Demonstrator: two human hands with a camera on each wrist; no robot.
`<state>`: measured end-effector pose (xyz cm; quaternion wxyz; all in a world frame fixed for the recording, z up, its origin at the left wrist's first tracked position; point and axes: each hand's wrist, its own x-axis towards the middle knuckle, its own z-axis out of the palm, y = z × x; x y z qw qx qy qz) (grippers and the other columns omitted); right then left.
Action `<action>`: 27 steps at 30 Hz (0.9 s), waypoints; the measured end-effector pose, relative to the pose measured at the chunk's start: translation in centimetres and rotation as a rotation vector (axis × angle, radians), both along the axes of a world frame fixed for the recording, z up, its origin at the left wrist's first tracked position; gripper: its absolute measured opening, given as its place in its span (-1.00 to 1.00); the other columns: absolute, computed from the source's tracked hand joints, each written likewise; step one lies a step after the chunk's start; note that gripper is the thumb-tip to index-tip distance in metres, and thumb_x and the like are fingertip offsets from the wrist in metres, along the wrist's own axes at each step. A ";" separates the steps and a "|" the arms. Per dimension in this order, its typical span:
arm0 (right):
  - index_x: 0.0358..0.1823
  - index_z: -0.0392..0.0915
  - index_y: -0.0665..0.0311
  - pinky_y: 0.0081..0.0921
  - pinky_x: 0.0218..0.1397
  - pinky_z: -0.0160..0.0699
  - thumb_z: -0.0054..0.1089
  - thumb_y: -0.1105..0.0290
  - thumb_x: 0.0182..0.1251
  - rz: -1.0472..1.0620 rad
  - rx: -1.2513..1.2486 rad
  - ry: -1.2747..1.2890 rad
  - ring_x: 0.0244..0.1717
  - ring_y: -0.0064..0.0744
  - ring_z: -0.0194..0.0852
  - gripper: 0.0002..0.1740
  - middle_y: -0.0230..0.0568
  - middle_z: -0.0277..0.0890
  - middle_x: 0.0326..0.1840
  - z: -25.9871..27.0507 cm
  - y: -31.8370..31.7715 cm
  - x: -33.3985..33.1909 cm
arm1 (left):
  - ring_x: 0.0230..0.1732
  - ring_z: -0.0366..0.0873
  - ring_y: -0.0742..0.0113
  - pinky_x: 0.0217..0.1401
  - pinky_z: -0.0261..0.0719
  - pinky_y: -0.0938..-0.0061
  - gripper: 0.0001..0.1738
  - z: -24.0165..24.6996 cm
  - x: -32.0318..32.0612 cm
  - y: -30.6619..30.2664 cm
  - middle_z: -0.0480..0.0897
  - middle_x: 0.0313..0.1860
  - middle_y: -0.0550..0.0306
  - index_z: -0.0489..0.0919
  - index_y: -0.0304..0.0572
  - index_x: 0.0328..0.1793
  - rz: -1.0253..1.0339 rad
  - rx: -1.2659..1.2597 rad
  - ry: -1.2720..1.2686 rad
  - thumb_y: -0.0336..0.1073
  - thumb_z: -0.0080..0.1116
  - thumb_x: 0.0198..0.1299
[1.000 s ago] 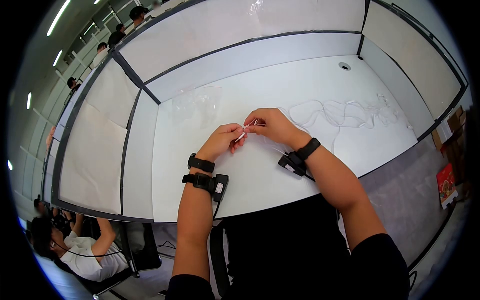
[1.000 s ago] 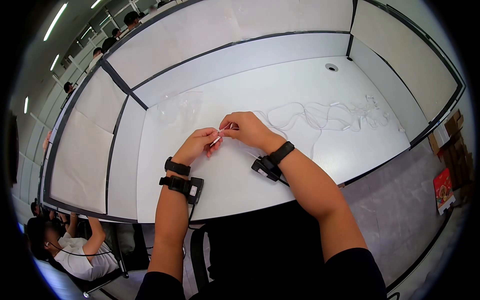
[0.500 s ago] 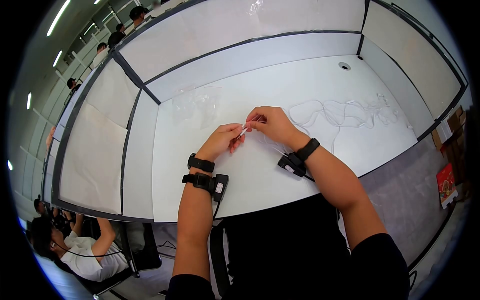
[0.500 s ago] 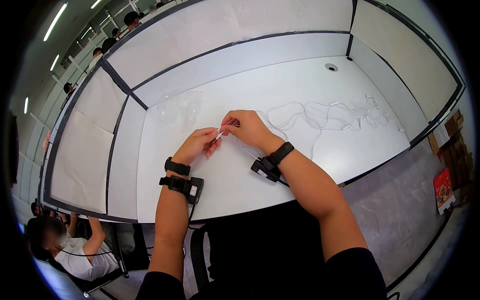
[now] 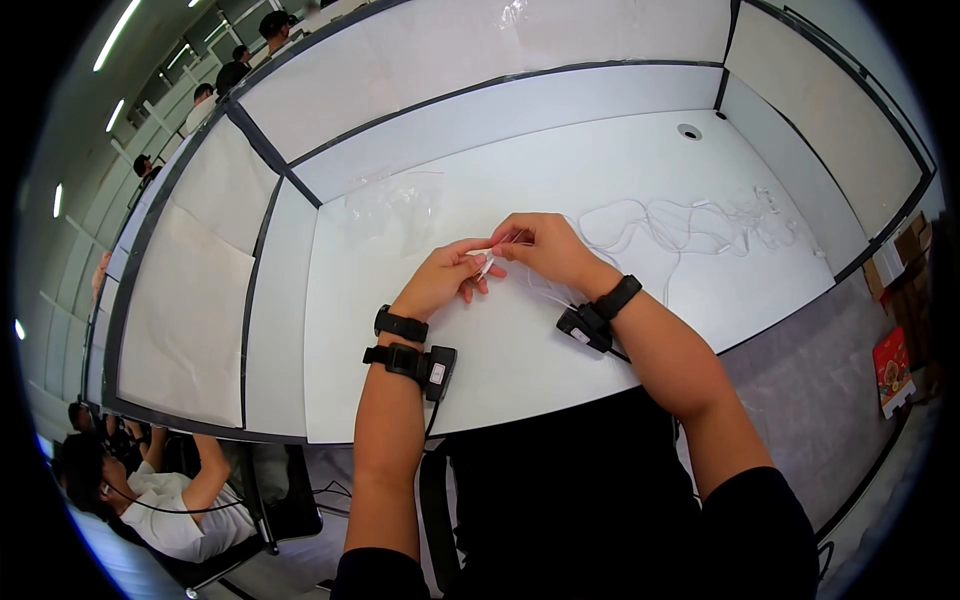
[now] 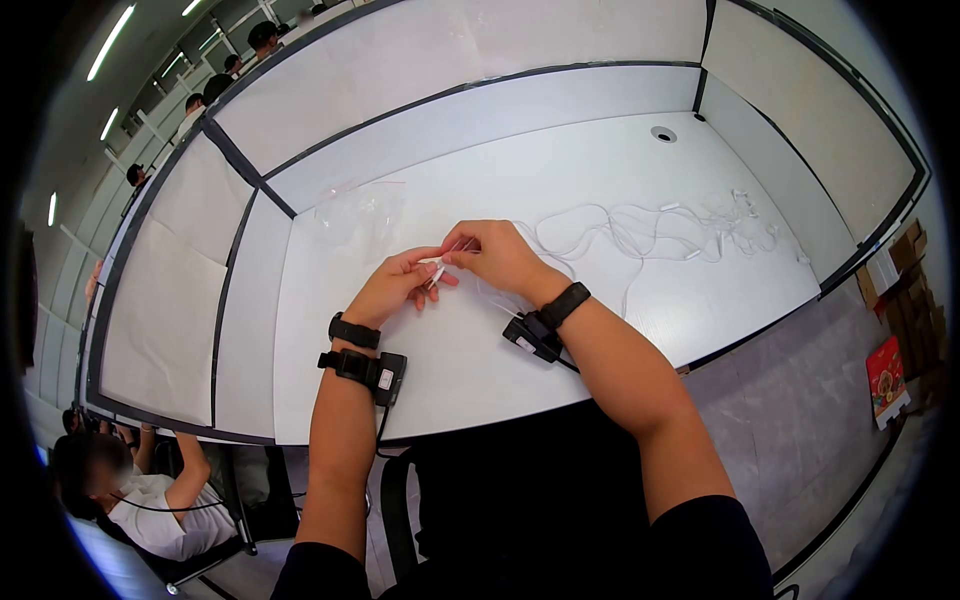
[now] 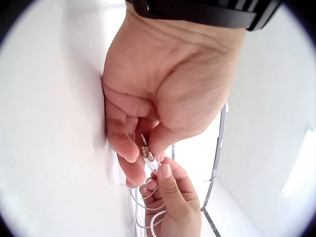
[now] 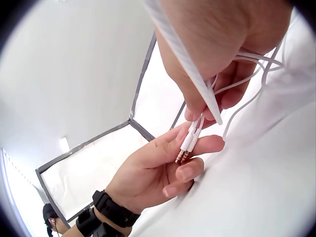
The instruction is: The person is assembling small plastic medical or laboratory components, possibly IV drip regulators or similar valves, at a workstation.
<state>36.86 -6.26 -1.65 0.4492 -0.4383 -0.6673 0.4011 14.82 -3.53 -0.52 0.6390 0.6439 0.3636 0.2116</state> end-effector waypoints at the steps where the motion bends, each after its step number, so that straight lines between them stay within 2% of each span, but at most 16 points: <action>1: -0.12 0.68 0.30 -0.63 -0.21 0.55 0.32 0.52 0.35 0.000 -0.028 -0.027 -0.28 -0.63 0.60 -0.88 -0.34 0.69 -0.31 0.3 -0.1 0.1 | -0.30 0.62 0.49 -0.39 0.57 0.65 -0.55 -0.2 -0.1 0.2 0.74 -0.01 -0.03 0.43 -0.21 0.47 -0.007 0.012 -0.007 -0.24 -0.01 0.54; 6: -0.09 0.69 0.29 -0.64 -0.20 0.55 0.32 0.50 0.35 0.011 -0.068 -0.010 -0.27 -0.63 0.60 -0.86 -0.32 0.70 -0.30 0.7 -0.2 0.3 | -0.29 0.65 0.47 -0.39 0.59 0.64 -0.53 -0.1 -0.1 0.0 0.73 0.05 -0.06 0.43 -0.21 0.47 0.004 0.026 -0.013 -0.20 0.02 0.53; 15: -0.04 0.68 0.30 -0.63 -0.10 0.60 0.33 0.51 0.35 0.061 -0.056 0.022 -0.20 -0.60 0.63 -0.82 -0.31 0.69 -0.24 0.0 0.3 0.5 | -0.29 0.66 0.44 -0.39 0.59 0.63 -0.56 0.2 0.1 -0.2 0.73 0.03 -0.06 0.43 -0.20 0.42 0.007 0.037 -0.010 -0.21 0.04 0.51; 18: -0.06 0.70 0.27 -0.57 -0.14 0.57 0.35 0.46 0.32 0.067 -0.044 0.034 -0.25 -0.53 0.62 -0.81 -0.25 0.73 -0.25 0.0 0.3 0.6 | -0.31 0.66 0.45 -0.41 0.56 0.62 -0.58 0.1 0.1 -0.2 0.75 0.01 -0.04 0.45 -0.18 0.41 0.005 0.032 -0.019 -0.20 0.05 0.51; 21: -0.03 0.67 0.31 -0.62 -0.05 0.62 0.33 0.53 0.34 0.095 -0.071 0.040 -0.16 -0.59 0.64 -0.81 -0.29 0.68 -0.21 0.0 0.3 0.6 | -0.31 0.66 0.46 -0.42 0.55 0.62 -0.57 -0.3 0.0 0.1 0.75 0.00 -0.02 0.45 -0.18 0.39 0.002 0.022 -0.021 -0.17 0.07 0.50; 27: -0.06 0.65 0.33 -0.61 -0.02 0.62 0.31 0.57 0.34 0.102 -0.083 0.072 -0.12 -0.56 0.65 -0.83 -0.29 0.67 -0.18 0.2 0.3 0.5 | -0.34 0.67 0.46 -0.44 0.53 0.62 -0.67 -0.8 0.1 0.5 0.76 -0.03 -0.02 0.46 -0.16 0.19 0.020 0.037 -0.023 -0.12 0.09 0.49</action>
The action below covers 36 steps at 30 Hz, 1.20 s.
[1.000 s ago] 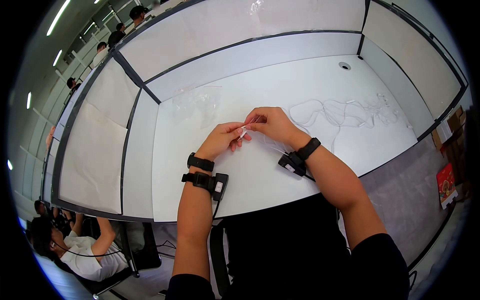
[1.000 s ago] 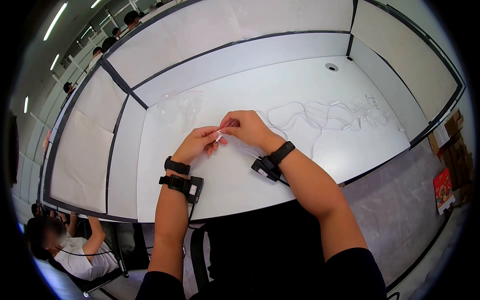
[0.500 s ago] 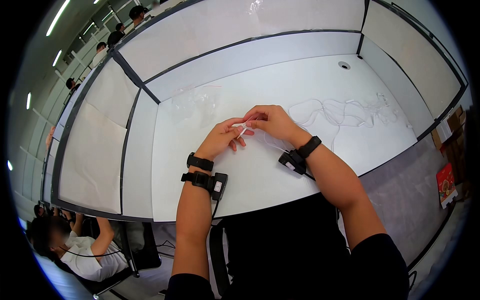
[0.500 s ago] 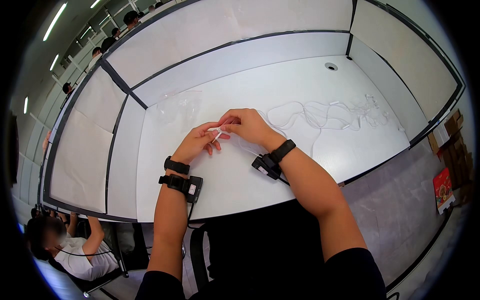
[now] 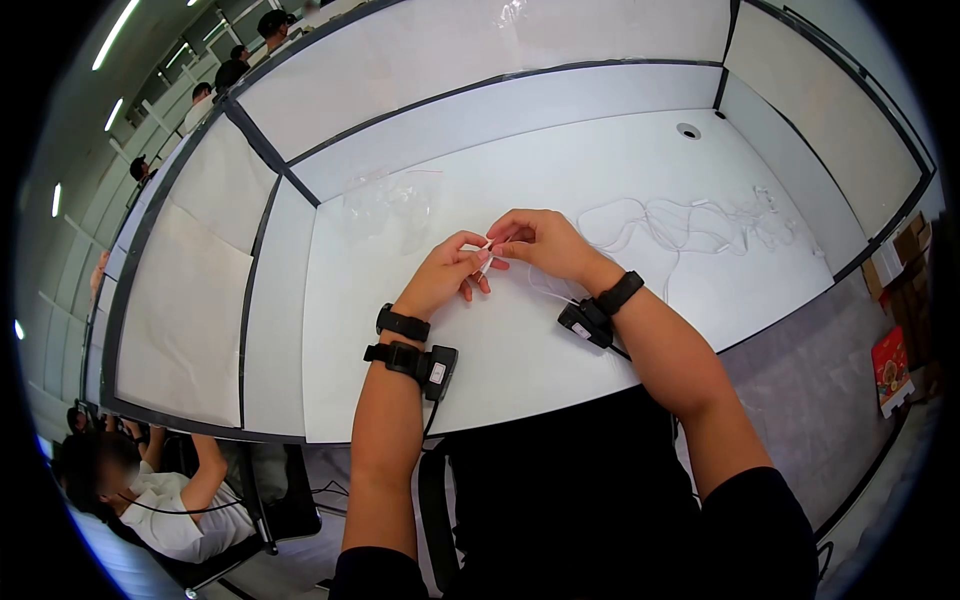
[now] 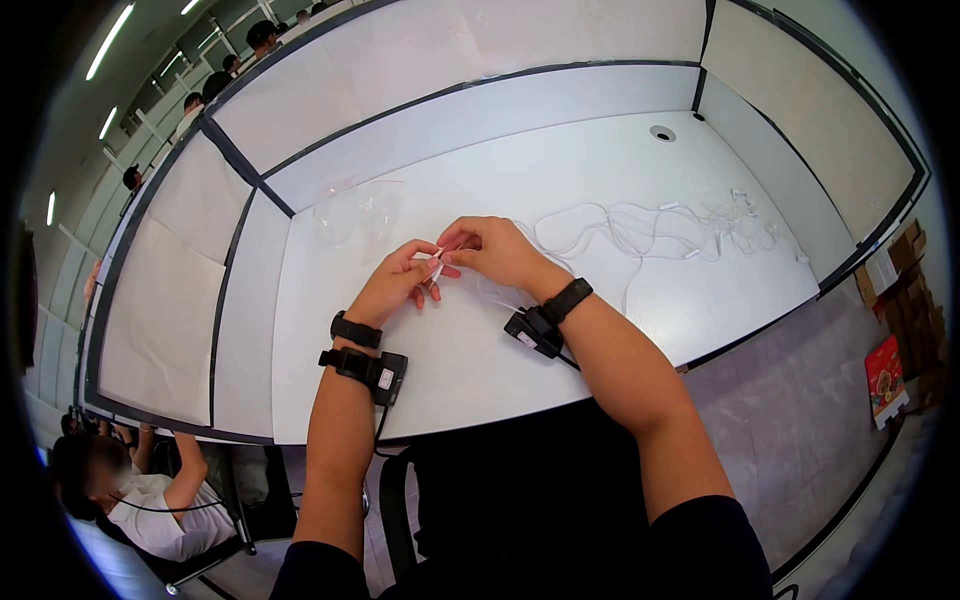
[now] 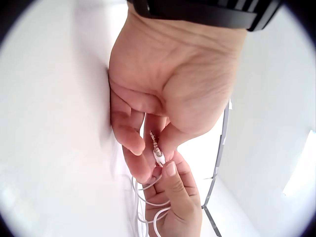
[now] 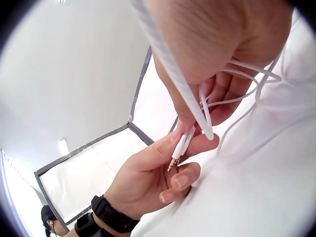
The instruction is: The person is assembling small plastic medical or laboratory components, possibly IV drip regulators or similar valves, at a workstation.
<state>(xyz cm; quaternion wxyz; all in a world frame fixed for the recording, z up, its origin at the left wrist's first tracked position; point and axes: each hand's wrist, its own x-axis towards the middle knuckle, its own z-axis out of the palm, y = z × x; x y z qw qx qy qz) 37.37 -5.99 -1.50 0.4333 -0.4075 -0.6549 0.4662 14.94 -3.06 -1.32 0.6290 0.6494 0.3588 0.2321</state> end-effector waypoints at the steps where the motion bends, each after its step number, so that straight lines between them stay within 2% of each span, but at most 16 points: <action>1: -0.07 0.65 0.33 -0.61 -0.02 0.62 0.31 0.57 0.34 0.005 0.004 0.011 -0.12 -0.57 0.65 -0.84 -0.30 0.67 -0.18 0.0 0.0 0.0 | -0.34 0.67 0.46 -0.44 0.53 0.62 -0.69 0.0 0.1 0.0 0.76 -0.03 -0.02 0.45 -0.15 0.16 0.001 -0.001 0.006 -0.12 0.09 0.50; 3: -0.09 0.64 0.32 -0.60 -0.01 0.60 0.31 0.56 0.34 0.015 0.012 0.033 -0.13 -0.57 0.64 -0.86 -0.31 0.67 -0.18 0.0 -0.1 0.0 | -0.35 0.67 0.46 -0.44 0.52 0.62 -0.72 0.1 0.1 -0.1 0.76 -0.04 -0.02 0.44 -0.14 0.10 0.004 -0.003 0.017 -0.11 0.08 0.50; 9: -0.11 0.65 0.29 -0.63 -0.07 0.55 0.32 0.54 0.33 -0.010 -0.023 0.007 -0.18 -0.63 0.59 -0.87 -0.38 0.64 -0.23 -0.2 0.0 -0.1 | -0.33 0.66 0.46 -0.41 0.52 0.65 -0.71 0.6 0.1 -0.2 0.75 0.00 0.00 0.47 -0.16 0.11 -0.007 -0.023 0.048 -0.11 0.01 0.53; 12: -0.14 0.66 0.29 -0.59 -0.09 0.57 0.34 0.52 0.29 -0.024 0.022 0.044 -0.21 -0.59 0.62 -0.86 -0.32 0.69 -0.27 -0.6 0.1 -0.2 | -0.33 0.65 0.46 -0.41 0.52 0.64 -0.72 1.1 0.3 -0.5 0.75 -0.02 -0.02 0.47 -0.17 0.13 0.009 -0.033 0.037 -0.15 0.06 0.50; 21: -0.03 0.64 0.23 -0.59 -0.12 0.57 0.29 0.55 0.23 -0.066 0.014 0.085 -0.27 -0.60 0.62 -0.74 -0.36 0.64 -0.26 -0.7 0.3 0.0 | -0.37 0.60 0.50 -0.42 0.55 0.63 -0.74 0.3 0.0 -0.1 0.75 -0.08 0.01 0.52 -0.19 0.11 0.028 0.003 0.024 -0.21 0.14 0.46; 24: -0.01 0.64 0.21 -0.61 -0.14 0.56 0.29 0.56 0.23 -0.068 0.033 0.004 -0.30 -0.62 0.61 -0.71 -0.38 0.65 -0.27 -0.2 0.1 0.0 | -0.37 0.60 0.51 -0.42 0.55 0.63 -0.74 0.3 -0.1 0.0 0.75 -0.09 0.02 0.52 -0.19 0.10 0.023 0.009 0.021 -0.20 0.15 0.46; 30: 0.02 0.65 0.18 -0.60 -0.15 0.55 0.31 0.55 0.23 -0.066 0.019 0.000 -0.30 -0.62 0.61 -0.69 -0.39 0.66 -0.29 -0.1 -0.1 -0.1 | -0.37 0.59 0.53 -0.42 0.55 0.63 -0.76 0.4 0.0 -0.1 0.75 -0.10 0.03 0.53 -0.20 0.08 0.027 0.009 0.024 -0.21 0.14 0.47; 36: -0.03 0.67 0.23 -0.58 -0.13 0.59 0.35 0.51 0.25 -0.085 0.023 -0.057 -0.27 -0.56 0.63 -0.75 -0.33 0.68 -0.27 -0.4 0.1 0.0 | -0.37 0.58 0.54 -0.41 0.56 0.64 -0.76 0.6 0.1 -0.2 0.75 -0.13 0.05 0.53 -0.24 0.11 0.060 0.015 0.018 -0.25 0.13 0.47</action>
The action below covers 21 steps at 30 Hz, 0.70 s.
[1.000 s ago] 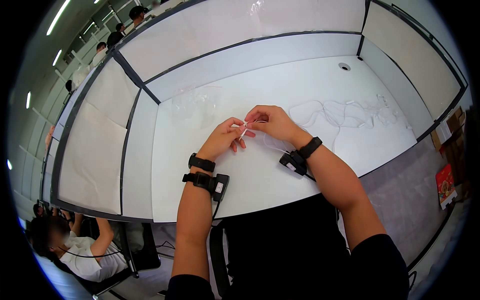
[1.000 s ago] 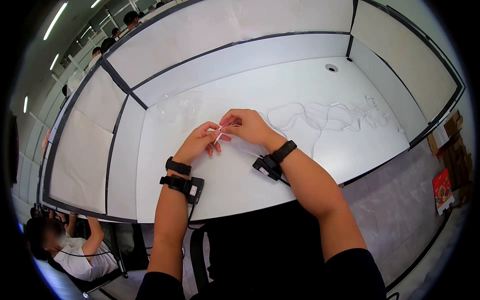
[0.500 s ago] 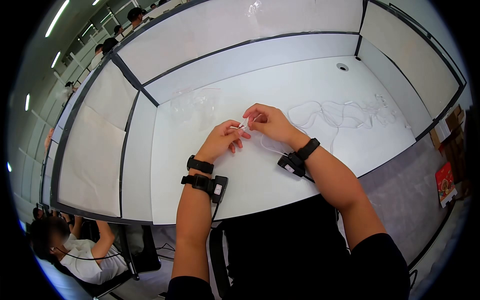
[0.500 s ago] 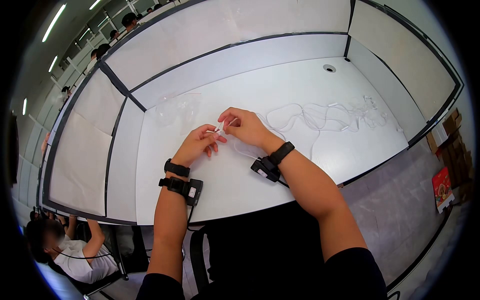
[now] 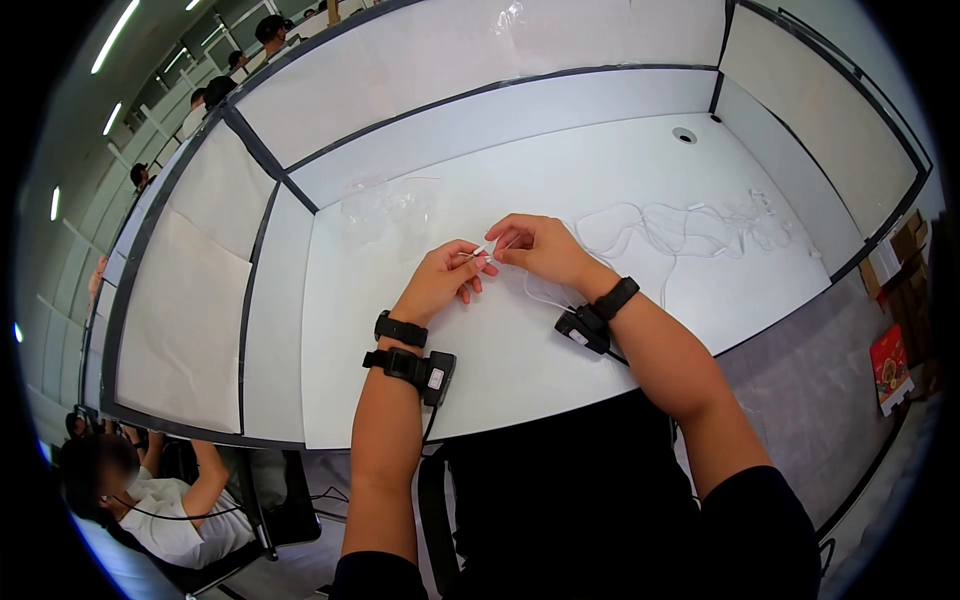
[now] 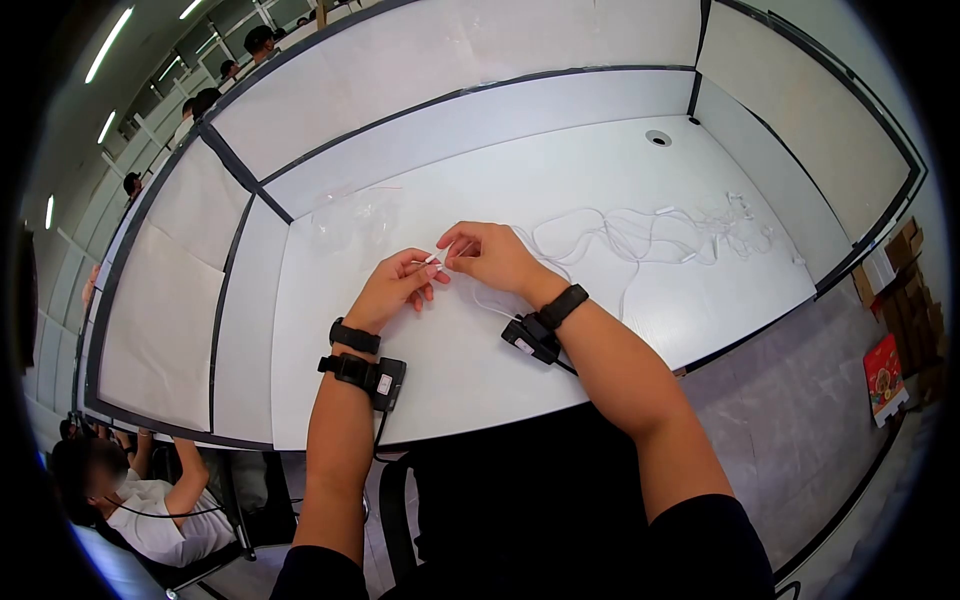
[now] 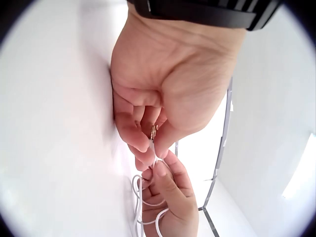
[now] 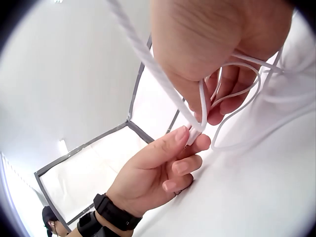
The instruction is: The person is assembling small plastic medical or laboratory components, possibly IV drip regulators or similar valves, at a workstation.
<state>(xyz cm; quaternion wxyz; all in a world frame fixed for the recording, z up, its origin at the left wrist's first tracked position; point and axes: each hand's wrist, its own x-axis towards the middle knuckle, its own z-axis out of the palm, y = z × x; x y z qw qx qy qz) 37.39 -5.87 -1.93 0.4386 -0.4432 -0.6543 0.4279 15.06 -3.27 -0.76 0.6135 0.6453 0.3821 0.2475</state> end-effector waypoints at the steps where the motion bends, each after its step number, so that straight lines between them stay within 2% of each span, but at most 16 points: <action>1: -0.03 0.67 0.25 -0.58 -0.11 0.60 0.34 0.52 0.27 -0.002 -0.002 0.000 -0.24 -0.57 0.64 -0.76 -0.31 0.69 -0.25 0.0 0.1 0.0 | -0.37 0.58 0.54 -0.41 0.56 0.64 -0.75 0.0 0.0 0.0 0.75 -0.13 0.05 0.53 -0.25 0.12 0.005 0.004 -0.005 -0.26 0.13 0.47; 6: -0.05 0.67 0.33 -0.58 -0.03 0.64 0.33 0.52 0.33 -0.029 -0.014 0.016 -0.16 -0.57 0.66 -0.81 -0.25 0.70 -0.20 0.0 0.1 -0.1 | -0.36 0.58 0.55 -0.34 0.58 0.62 -0.69 -0.8 0.0 0.5 0.74 -0.14 0.05 0.53 -0.29 0.22 0.042 0.013 -0.039 -0.30 0.14 0.45; 12: -0.03 0.67 0.33 -0.59 -0.01 0.63 0.33 0.47 0.36 -0.021 0.035 -0.002 -0.16 -0.57 0.66 -0.81 -0.25 0.71 -0.20 -0.2 0.1 -0.3 | -0.35 0.57 0.54 -0.25 0.59 0.61 -0.66 -1.1 -0.1 0.7 0.73 -0.16 0.08 0.57 -0.33 0.24 0.058 -0.006 -0.076 -0.32 0.18 0.43; 15: -0.07 0.70 0.30 -0.53 -0.06 0.65 0.35 0.45 0.32 -0.030 0.077 0.049 -0.21 -0.48 0.71 -0.81 -0.18 0.74 -0.24 -0.7 0.2 -0.4 | -0.35 0.57 0.53 -0.23 0.60 0.60 -0.67 -1.0 0.0 0.6 0.74 -0.15 0.08 0.59 -0.34 0.22 0.069 -0.005 -0.077 -0.33 0.18 0.42; 18: -0.09 0.71 0.30 -0.53 -0.08 0.65 0.35 0.45 0.31 -0.035 0.032 -0.003 -0.23 -0.48 0.71 -0.82 -0.19 0.75 -0.27 -0.6 0.3 -0.4 | -0.34 0.57 0.52 -0.21 0.61 0.59 -0.67 -1.0 -0.1 0.6 0.74 -0.13 0.07 0.59 -0.35 0.22 0.059 0.003 -0.081 -0.34 0.20 0.41; 21: -0.15 0.72 0.35 -0.58 -0.02 0.63 0.33 0.45 0.37 -0.051 -0.013 -0.080 -0.18 -0.57 0.66 -0.88 -0.28 0.72 -0.23 0.3 -0.1 -0.3 | -0.33 0.57 0.52 -0.19 0.61 0.58 -0.67 -0.5 0.0 0.3 0.74 -0.12 0.07 0.61 -0.35 0.21 0.066 -0.003 -0.068 -0.35 0.21 0.39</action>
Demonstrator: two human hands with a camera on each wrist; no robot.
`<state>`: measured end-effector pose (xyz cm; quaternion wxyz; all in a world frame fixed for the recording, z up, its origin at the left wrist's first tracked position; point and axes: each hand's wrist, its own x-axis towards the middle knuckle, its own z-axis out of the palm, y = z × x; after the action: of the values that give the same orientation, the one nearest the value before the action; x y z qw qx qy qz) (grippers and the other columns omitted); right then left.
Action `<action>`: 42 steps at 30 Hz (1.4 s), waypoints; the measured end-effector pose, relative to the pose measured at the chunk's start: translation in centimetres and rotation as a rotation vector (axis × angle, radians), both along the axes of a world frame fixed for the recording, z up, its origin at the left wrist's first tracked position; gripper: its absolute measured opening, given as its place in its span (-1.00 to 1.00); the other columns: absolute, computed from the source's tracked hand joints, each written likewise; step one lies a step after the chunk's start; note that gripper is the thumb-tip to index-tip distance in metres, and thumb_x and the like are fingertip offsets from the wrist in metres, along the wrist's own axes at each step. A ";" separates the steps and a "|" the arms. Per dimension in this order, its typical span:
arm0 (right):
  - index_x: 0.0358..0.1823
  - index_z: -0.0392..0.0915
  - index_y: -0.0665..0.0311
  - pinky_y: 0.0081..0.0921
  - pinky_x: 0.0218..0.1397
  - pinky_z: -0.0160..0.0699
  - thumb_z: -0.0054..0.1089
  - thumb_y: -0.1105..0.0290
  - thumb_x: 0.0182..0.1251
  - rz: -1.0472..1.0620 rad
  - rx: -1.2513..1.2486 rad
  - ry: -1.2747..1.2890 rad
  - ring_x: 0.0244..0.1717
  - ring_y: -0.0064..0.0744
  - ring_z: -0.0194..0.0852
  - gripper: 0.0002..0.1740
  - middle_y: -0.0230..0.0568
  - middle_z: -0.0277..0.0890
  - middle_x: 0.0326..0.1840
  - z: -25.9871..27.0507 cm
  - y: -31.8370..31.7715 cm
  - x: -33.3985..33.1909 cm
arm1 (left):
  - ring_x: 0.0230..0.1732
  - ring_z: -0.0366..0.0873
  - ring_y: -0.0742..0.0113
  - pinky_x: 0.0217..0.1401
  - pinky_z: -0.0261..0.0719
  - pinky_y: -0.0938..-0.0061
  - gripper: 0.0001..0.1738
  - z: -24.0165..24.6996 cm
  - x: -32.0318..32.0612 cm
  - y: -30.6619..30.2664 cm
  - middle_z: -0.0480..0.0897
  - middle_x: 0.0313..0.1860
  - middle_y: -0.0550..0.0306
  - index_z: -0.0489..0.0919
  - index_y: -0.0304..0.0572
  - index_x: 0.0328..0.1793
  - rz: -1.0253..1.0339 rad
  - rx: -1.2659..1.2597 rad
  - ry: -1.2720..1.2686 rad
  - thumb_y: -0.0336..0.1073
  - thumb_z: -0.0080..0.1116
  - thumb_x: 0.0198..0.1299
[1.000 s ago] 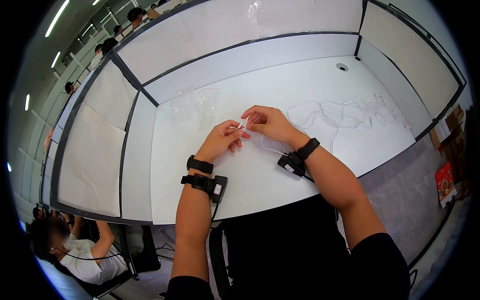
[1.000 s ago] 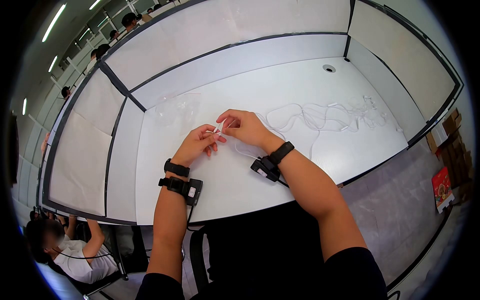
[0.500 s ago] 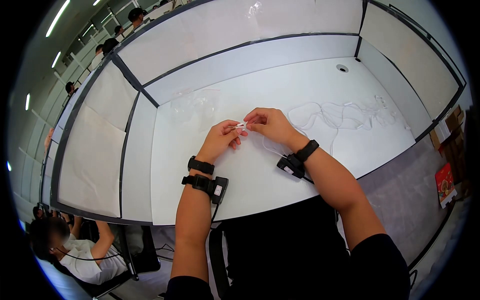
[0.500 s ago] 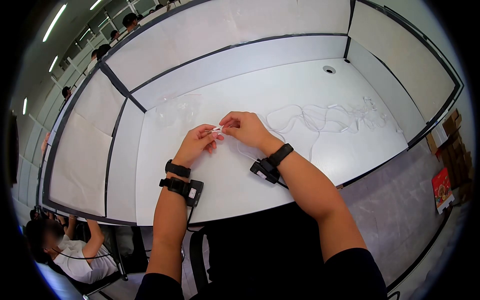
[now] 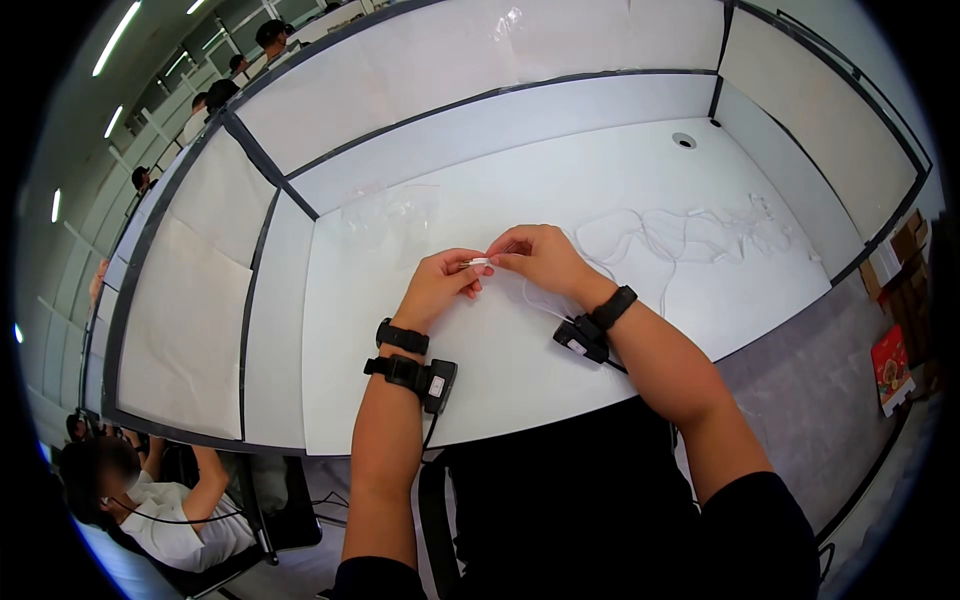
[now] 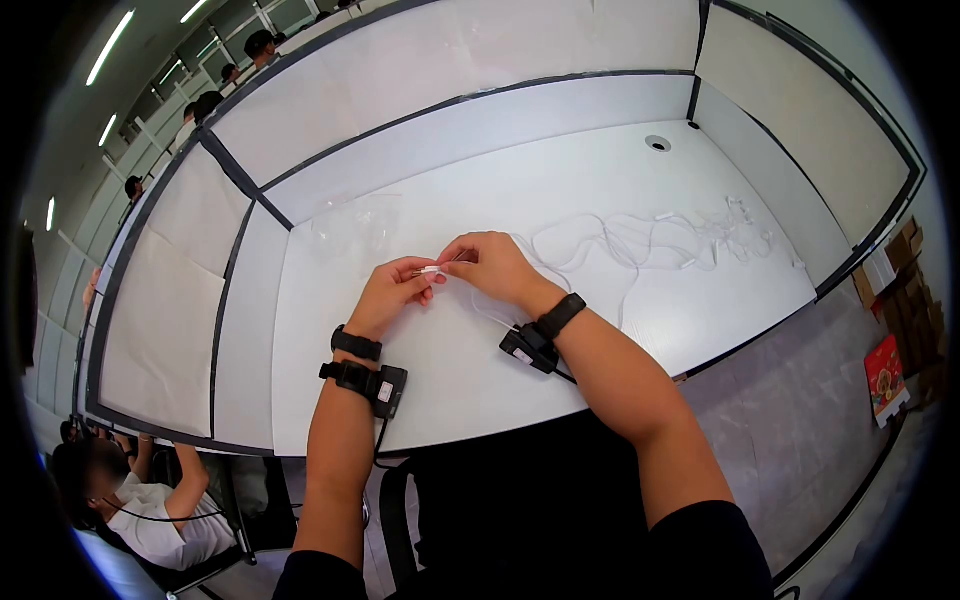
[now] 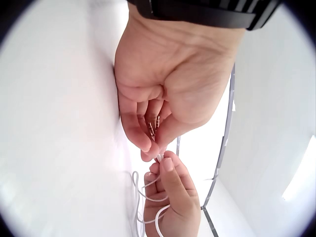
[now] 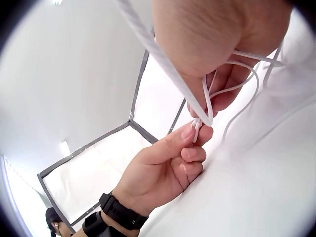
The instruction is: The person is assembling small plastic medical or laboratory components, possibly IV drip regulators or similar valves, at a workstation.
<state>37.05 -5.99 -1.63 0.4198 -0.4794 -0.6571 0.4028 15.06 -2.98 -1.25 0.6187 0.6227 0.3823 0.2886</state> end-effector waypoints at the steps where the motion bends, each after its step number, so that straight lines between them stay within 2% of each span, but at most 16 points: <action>1: -0.15 0.72 0.35 -0.58 -0.01 0.64 0.33 0.46 0.37 -0.001 -0.003 0.008 -0.17 -0.56 0.66 -0.87 -0.28 0.72 -0.23 0.0 0.0 0.0 | -0.33 0.58 0.52 -0.19 0.61 0.59 -0.69 0.0 0.0 0.0 0.75 -0.13 0.09 0.62 -0.34 0.20 0.002 0.000 -0.006 -0.37 0.20 0.39; 3: -0.14 0.73 0.35 -0.58 -0.01 0.64 0.33 0.46 0.37 -0.004 -0.007 0.023 -0.17 -0.55 0.67 -0.87 -0.26 0.73 -0.22 -0.1 0.1 0.1 | -0.31 0.59 0.53 -0.18 0.61 0.60 -0.71 -0.2 -0.1 0.1 0.75 -0.13 0.13 0.64 -0.31 0.18 0.006 0.001 -0.019 -0.41 0.18 0.38; 8: -0.14 0.72 0.40 -0.52 0.10 0.68 0.29 0.56 0.34 0.034 0.029 0.130 -0.10 -0.46 0.71 -0.88 -0.18 0.73 -0.16 -0.2 0.0 0.0 | -0.21 0.59 0.45 -0.02 0.63 0.54 -0.66 -0.3 -0.1 0.2 0.71 -0.02 0.06 0.60 -0.38 0.24 -0.028 -0.002 -0.074 -0.40 0.18 0.40; 15: -0.14 0.73 0.38 -0.52 0.12 0.67 0.28 0.63 0.31 0.041 0.098 0.150 -0.05 -0.41 0.70 -0.86 -0.19 0.70 -0.08 -0.6 0.3 0.1 | -0.10 0.66 0.39 0.11 0.67 0.48 -0.62 -0.6 -0.3 0.3 0.71 0.00 0.02 0.56 -0.40 0.29 0.011 -0.081 -0.204 -0.40 0.20 0.40; 17: -0.17 0.75 0.36 -0.50 0.06 0.70 0.31 0.58 0.26 0.023 0.160 0.163 -0.12 -0.37 0.75 -0.86 -0.16 0.73 -0.14 -0.8 0.4 0.0 | -0.10 0.66 0.40 0.11 0.67 0.49 -0.63 -0.4 -0.2 0.2 0.71 0.00 0.04 0.57 -0.40 0.28 0.023 -0.081 -0.189 -0.40 0.20 0.39; 29: -0.19 0.73 0.37 -0.52 0.06 0.70 0.31 0.58 0.23 0.010 0.108 0.078 -0.16 -0.43 0.74 -0.87 -0.17 0.74 -0.22 0.5 -0.5 -0.1 | -0.10 0.67 0.38 0.12 0.67 0.47 -0.68 -0.4 0.2 0.0 0.72 -0.04 0.06 0.62 -0.41 0.19 0.061 -0.073 -0.165 -0.39 0.23 0.38; 36: -0.25 0.71 0.34 -0.53 -0.04 0.72 0.35 0.52 0.15 -0.011 0.116 0.029 -0.21 -0.43 0.77 -0.87 -0.17 0.76 -0.29 0.7 -0.6 -0.3 | -0.13 0.66 0.41 0.09 0.64 0.50 -0.74 -0.2 0.4 -0.2 0.73 -0.09 0.07 0.65 -0.40 0.10 0.092 -0.043 -0.142 -0.42 0.26 0.34; 41: -0.26 0.71 0.34 -0.53 -0.04 0.73 0.37 0.51 0.15 -0.008 0.125 0.075 -0.21 -0.42 0.77 -0.87 -0.17 0.76 -0.30 0.9 -0.7 -0.3 | -0.17 0.63 0.43 0.05 0.61 0.52 -0.79 -0.2 0.5 -0.2 0.72 -0.18 0.12 0.67 -0.39 0.03 0.076 0.067 -0.144 -0.43 0.26 0.33; 42: -0.25 0.70 0.35 -0.54 -0.01 0.72 0.37 0.50 0.17 -0.009 0.114 0.092 -0.19 -0.44 0.76 -0.87 -0.18 0.75 -0.27 1.0 -0.7 -0.3 | -0.15 0.63 0.43 0.08 0.60 0.51 -0.73 -0.2 0.4 -0.1 0.71 -0.13 0.10 0.64 -0.39 0.11 0.067 0.072 -0.135 -0.45 0.25 0.32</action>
<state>36.77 -6.73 -0.64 0.4780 -0.4384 -0.6568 0.3846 15.50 -3.05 -1.46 0.6104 0.6104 0.3498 0.3639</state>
